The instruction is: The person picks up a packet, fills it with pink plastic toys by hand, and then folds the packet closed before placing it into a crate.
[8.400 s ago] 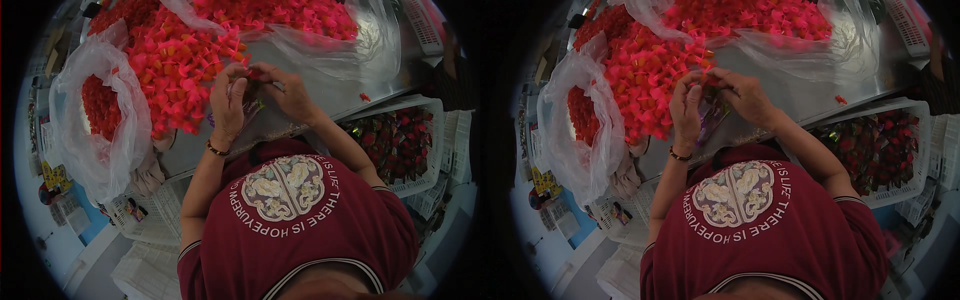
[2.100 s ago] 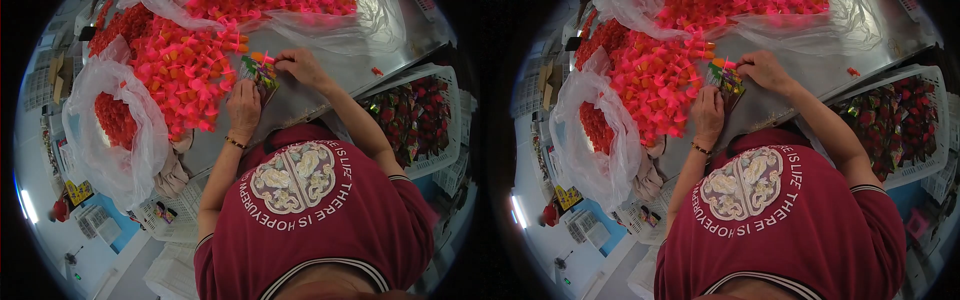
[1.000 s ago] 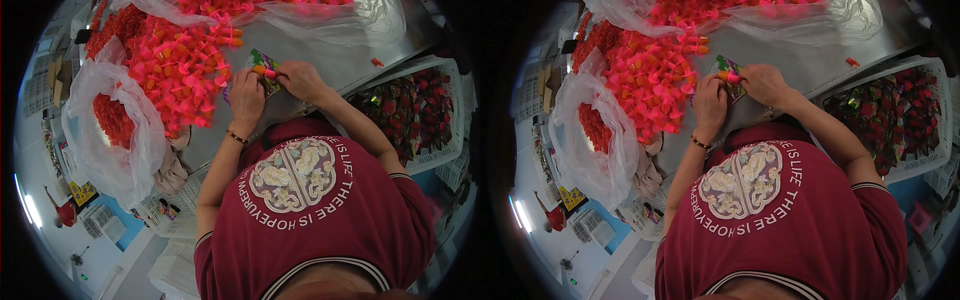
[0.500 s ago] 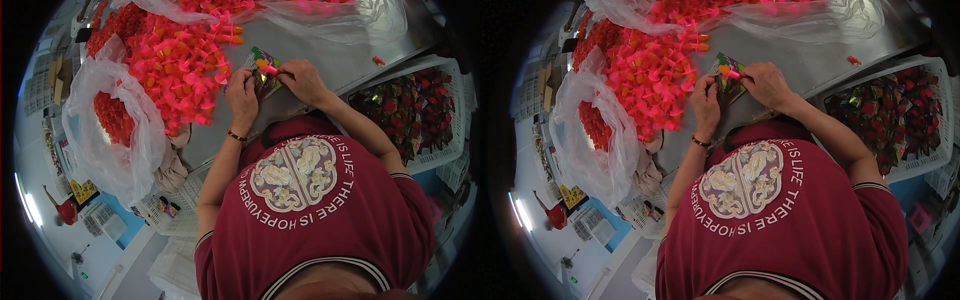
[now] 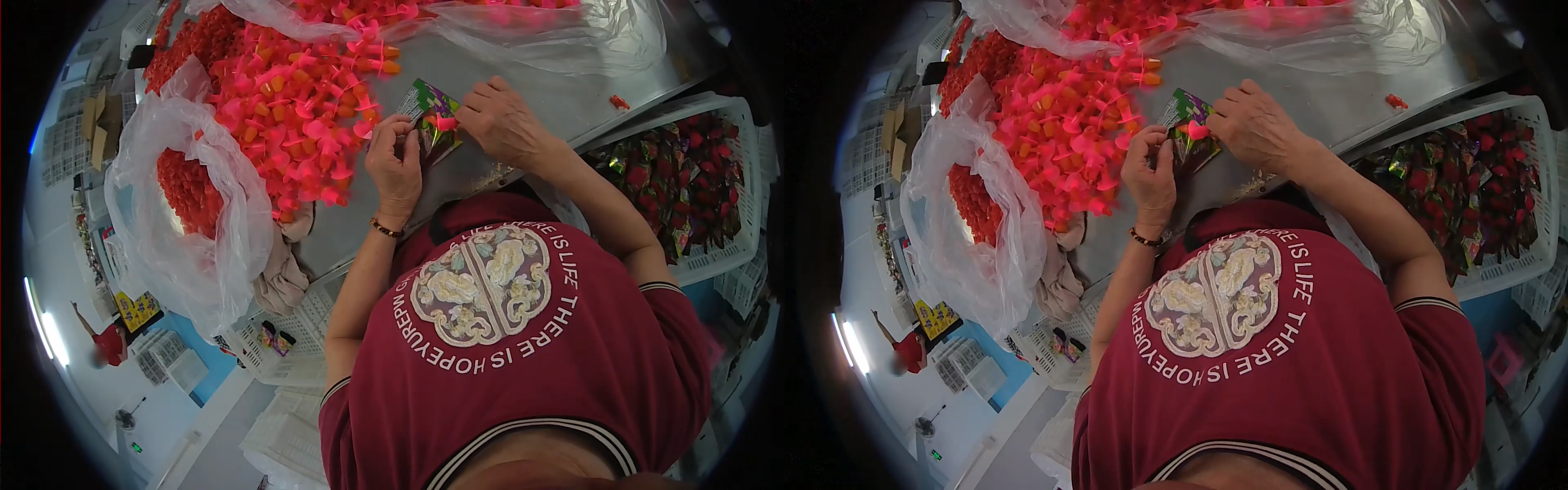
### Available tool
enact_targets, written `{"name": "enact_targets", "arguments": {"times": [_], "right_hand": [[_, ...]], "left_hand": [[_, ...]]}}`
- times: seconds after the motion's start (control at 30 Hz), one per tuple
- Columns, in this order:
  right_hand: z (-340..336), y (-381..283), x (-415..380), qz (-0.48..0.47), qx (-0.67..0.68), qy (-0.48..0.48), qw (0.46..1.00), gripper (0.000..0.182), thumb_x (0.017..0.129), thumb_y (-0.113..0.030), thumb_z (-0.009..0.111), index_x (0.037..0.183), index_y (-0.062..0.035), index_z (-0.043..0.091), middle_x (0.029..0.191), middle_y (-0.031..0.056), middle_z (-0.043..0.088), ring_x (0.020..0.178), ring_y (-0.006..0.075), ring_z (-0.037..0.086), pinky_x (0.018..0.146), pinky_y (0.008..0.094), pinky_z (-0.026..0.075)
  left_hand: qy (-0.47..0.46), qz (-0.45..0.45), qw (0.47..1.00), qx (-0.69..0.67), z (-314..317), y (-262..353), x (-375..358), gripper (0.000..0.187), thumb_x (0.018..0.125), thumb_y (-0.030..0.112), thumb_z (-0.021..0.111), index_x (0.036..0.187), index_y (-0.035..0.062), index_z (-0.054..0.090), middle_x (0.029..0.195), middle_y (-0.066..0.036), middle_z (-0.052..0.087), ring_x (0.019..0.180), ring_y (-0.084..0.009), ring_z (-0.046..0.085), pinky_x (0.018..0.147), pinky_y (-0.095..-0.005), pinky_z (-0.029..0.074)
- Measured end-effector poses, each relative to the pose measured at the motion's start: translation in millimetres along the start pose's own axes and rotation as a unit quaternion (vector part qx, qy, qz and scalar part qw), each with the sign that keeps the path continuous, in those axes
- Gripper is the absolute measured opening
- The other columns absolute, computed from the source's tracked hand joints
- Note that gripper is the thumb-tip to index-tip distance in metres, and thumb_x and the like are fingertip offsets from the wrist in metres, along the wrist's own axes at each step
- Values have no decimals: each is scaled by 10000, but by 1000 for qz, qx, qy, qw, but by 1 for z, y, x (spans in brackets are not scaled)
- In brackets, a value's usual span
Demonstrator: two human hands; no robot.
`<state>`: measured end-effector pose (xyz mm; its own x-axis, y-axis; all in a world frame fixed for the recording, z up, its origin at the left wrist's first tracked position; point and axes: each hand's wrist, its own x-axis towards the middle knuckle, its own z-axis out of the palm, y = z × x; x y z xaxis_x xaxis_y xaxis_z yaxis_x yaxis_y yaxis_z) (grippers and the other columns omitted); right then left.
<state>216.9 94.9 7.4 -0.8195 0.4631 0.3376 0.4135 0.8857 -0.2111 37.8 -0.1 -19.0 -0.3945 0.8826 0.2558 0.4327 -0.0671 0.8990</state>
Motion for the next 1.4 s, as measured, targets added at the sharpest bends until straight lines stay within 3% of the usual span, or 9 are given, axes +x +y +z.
{"name": "enact_targets", "arguments": {"times": [0.2,0.5,0.6,0.73,0.8,1.03,1.1,1.17,1.4], "right_hand": [[-8,4,13,100,159,-134,973,169,875,-193,551,756,-77,585,756,77,572,798,262,559,796,358,389],[-8,-5,21,34,87,-67,993,133,823,-161,562,737,-86,631,801,87,603,808,278,575,792,404,414],[-7,-7,22,40,101,-50,993,102,802,-135,591,740,-62,626,851,98,582,811,265,560,809,394,412],[-2,-9,26,44,159,-5,986,76,790,-98,601,770,-29,624,914,111,586,839,279,566,803,392,431],[10,-13,24,166,327,72,928,65,782,-69,601,811,-13,619,904,130,592,848,322,578,754,395,458],[20,-5,31,169,359,17,918,73,803,-61,586,847,-13,618,870,154,594,796,376,587,688,411,469],[14,0,33,67,303,32,950,77,808,-49,593,871,-15,621,891,136,605,821,359,589,696,401,474],[3,0,37,57,302,43,951,79,812,-53,604,879,-15,622,900,126,607,830,346,591,700,395,476],[1,3,38,49,303,25,952,117,821,-28,644,935,1,648,990,82,598,865,238,609,730,323,491]], "left_hand": [[-14,83,996,36,-5,3,3,86,798,-31,614,873,1,588,960,-114,630,760,-208,604,653,-291,492],[-22,61,998,13,1,12,8,87,796,-25,620,870,5,585,948,-111,621,818,-255,590,706,-326,480],[-28,159,984,75,0,11,10,79,819,-39,594,888,-3,583,981,-104,626,811,-172,598,676,-284,498],[-2,118,992,40,2,14,14,74,820,-33,590,886,-2,580,974,-102,623,817,-188,593,683,-284,490],[15,89,996,19,3,16,15,75,818,-32,591,886,-2,578,974,-101,623,812,-193,592,686,-285,487],[-22,67,997,39,-1,20,21,64,842,-9,586,905,1,578,1076,-118,600,852,-165,590,748,-286,493],[-55,44,997,16,-8,27,27,67,862,7,580,928,-2,583,1108,-118,595,880,-159,593,776,-286,496],[-81,-108,965,-224,-13,32,34,118,889,30,563,985,-32,590,1128,-137,591,1017,-196,578,843,-303,466],[-165,-182,945,-217,-18,20,39,197,897,54,596,1067,-44,583,919,-38,639,812,-97,601,732,-225,497]]}}
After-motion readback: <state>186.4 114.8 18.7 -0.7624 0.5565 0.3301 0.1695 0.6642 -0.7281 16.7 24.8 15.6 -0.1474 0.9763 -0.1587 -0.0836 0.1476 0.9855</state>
